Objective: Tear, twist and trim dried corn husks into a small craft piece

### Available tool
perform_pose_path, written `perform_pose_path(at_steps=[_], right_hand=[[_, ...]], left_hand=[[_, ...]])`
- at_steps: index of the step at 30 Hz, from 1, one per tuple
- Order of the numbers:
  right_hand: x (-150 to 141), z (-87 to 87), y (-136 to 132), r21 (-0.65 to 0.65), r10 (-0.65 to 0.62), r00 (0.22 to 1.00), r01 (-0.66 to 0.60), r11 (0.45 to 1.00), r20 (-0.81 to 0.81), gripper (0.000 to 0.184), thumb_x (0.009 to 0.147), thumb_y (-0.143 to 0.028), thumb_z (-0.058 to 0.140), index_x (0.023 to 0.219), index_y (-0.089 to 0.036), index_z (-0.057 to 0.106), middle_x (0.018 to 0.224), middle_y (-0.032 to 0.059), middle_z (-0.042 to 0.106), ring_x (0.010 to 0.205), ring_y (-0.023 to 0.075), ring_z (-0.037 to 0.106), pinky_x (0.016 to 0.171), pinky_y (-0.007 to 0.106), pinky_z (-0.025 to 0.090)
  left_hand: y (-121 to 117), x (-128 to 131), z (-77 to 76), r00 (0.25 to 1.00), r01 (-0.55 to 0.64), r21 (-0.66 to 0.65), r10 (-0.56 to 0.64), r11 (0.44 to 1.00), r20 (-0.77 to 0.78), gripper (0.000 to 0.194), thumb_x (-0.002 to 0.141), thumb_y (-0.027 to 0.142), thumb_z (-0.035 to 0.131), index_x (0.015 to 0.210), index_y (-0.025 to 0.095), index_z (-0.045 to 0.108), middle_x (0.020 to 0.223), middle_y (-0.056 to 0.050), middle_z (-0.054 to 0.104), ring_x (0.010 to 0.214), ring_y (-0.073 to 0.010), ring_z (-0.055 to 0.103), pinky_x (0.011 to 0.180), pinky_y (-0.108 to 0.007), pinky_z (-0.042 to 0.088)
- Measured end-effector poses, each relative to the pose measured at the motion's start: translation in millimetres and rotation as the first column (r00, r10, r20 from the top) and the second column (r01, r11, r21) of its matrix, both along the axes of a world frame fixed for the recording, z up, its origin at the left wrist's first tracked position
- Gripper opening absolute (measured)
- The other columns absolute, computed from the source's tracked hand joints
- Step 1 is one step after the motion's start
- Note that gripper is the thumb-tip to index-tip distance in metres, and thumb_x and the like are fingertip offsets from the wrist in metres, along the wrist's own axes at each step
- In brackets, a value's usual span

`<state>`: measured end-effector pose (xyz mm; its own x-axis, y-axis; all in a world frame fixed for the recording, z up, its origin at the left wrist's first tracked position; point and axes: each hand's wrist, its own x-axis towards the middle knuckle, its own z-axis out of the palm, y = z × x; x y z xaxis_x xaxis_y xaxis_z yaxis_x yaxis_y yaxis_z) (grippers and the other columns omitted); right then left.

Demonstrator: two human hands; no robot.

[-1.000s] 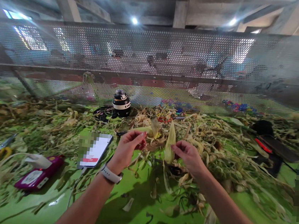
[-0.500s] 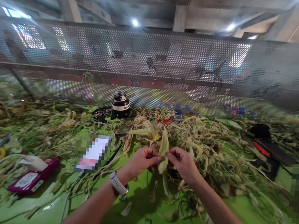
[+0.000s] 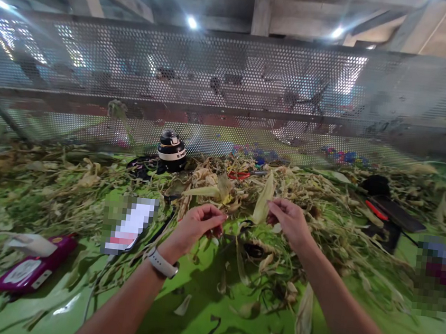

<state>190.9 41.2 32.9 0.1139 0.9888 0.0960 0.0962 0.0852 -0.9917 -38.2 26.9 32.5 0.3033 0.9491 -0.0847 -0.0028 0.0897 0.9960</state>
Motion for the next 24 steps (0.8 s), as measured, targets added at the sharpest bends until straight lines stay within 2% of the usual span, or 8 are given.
perform_pose_path(at_steps=[2, 5, 9, 12, 16, 20, 24], right_hand=[[7, 0.4, 4, -0.021, -0.051, 0.999, 0.051, 0.998, 0.013, 0.031, 0.061, -0.046, 0.067, 0.063, -0.017, 0.057, 0.051, -0.0036, 0.053, 0.044, 0.0092, 0.050, 0.045, 0.023, 0.044], [14, 1.3, 6, -0.026, -0.108, 0.994, 0.109, 0.994, 0.012, 0.030, 0.061, -0.045, 0.067, 0.064, -0.016, 0.057, 0.051, -0.0039, 0.053, 0.043, 0.0086, 0.050, 0.044, 0.022, 0.044], [16, 0.0, 7, -0.017, -0.091, 0.995, 0.092, 0.996, 0.035, 0.026, 0.064, -0.041, 0.064, 0.063, -0.017, 0.055, 0.051, -0.0044, 0.053, 0.042, 0.0081, 0.051, 0.043, 0.020, 0.043], [14, -3.5, 9, -0.015, -0.049, 0.995, 0.050, 0.999, 0.088, 0.025, 0.066, -0.040, 0.063, 0.063, -0.017, 0.053, 0.049, -0.0044, 0.053, 0.041, 0.0091, 0.052, 0.042, 0.021, 0.043], [12, -7.5, 11, -0.047, 0.000, 0.990, 0.006, 0.999, 0.138, 0.022, 0.067, -0.037, 0.062, 0.062, -0.018, 0.052, 0.048, -0.0048, 0.052, 0.039, 0.0099, 0.052, 0.041, 0.021, 0.043], [13, -14.3, 10, -0.110, 0.126, 0.964, -0.103, 0.989, 0.232, 0.020, 0.069, -0.034, 0.059, 0.058, -0.019, 0.051, 0.046, -0.0049, 0.051, 0.039, 0.0096, 0.050, 0.042, 0.021, 0.043], [12, -19.5, 10, -0.090, 0.108, 0.922, -0.080, 0.993, 0.371, 0.019, 0.070, -0.032, 0.058, 0.058, -0.019, 0.052, 0.044, -0.0052, 0.049, 0.040, 0.0100, 0.050, 0.043, 0.021, 0.042]], left_hand=[[-2, 3, -2.6, 0.992, 0.049, -0.027, -0.052, 0.998, -0.112, 0.025, 0.069, 0.042, 0.064, 0.069, 0.017, 0.058, 0.055, 0.000, 0.064, 0.044, -0.0112, 0.055, 0.040, -0.019, 0.032], [-9, 15, -14.6, 0.944, 0.149, -0.067, -0.162, 0.987, -0.286, 0.030, 0.070, 0.049, 0.059, 0.068, 0.019, 0.058, 0.053, -0.002, 0.064, 0.040, -0.0145, 0.056, 0.035, -0.021, 0.030], [-18, 31, -39.0, 0.889, 0.115, 0.065, -0.074, 0.991, -0.451, 0.028, 0.070, 0.046, 0.059, 0.065, 0.019, 0.058, 0.044, 0.001, 0.057, 0.036, -0.0132, 0.050, 0.037, -0.021, 0.028], [-18, 35, -51.1, 0.861, 0.133, 0.132, -0.049, 0.982, -0.506, 0.018, 0.069, 0.034, 0.059, 0.062, 0.018, 0.057, 0.046, 0.003, 0.053, 0.039, -0.0110, 0.046, 0.040, -0.021, 0.028], [-13, 32, -50.2, 0.874, 0.184, 0.124, -0.104, 0.975, -0.475, 0.013, 0.072, 0.029, 0.054, 0.067, 0.017, 0.055, 0.053, 0.003, 0.054, 0.046, -0.0115, 0.048, 0.047, -0.022, 0.034], [-9, 30, -45.9, 0.933, 0.132, 0.194, -0.056, 0.972, -0.356, 0.018, 0.074, 0.034, 0.055, 0.067, 0.017, 0.052, 0.057, 0.004, 0.050, 0.053, -0.0104, 0.046, 0.052, -0.022, 0.037], [-9, 33, -50.6, 0.974, 0.109, 0.039, -0.099, 0.993, -0.203, 0.024, 0.073, 0.041, 0.057, 0.073, 0.019, 0.048, 0.055, 0.006, 0.051, 0.046, -0.0086, 0.045, 0.045, -0.020, 0.036]])
